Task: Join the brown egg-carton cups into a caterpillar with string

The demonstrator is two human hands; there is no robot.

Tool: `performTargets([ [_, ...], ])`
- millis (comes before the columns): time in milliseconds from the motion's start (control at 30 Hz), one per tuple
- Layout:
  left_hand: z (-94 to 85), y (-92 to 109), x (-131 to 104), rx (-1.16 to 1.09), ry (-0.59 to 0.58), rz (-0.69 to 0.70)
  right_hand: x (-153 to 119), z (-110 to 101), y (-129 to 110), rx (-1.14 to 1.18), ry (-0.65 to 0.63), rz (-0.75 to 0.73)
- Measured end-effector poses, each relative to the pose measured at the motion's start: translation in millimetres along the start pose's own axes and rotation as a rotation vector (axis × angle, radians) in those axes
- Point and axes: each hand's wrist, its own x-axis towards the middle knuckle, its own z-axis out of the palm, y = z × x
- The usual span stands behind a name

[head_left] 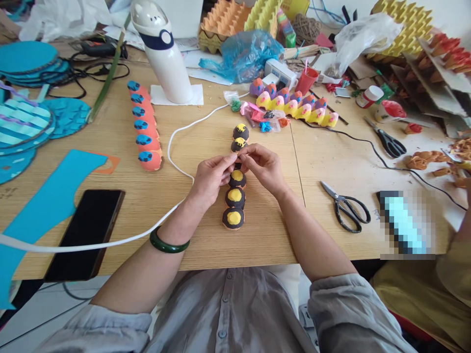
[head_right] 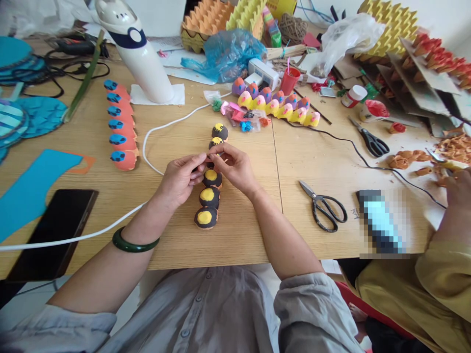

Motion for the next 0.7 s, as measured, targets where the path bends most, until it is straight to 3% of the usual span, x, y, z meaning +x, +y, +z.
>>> performTargets([
  [700, -1.4, -3.0, 0.4, 0.017, 0.040, 0.016, -0.2, 0.4, -2.0, 0.003, -0.004, 0.021],
])
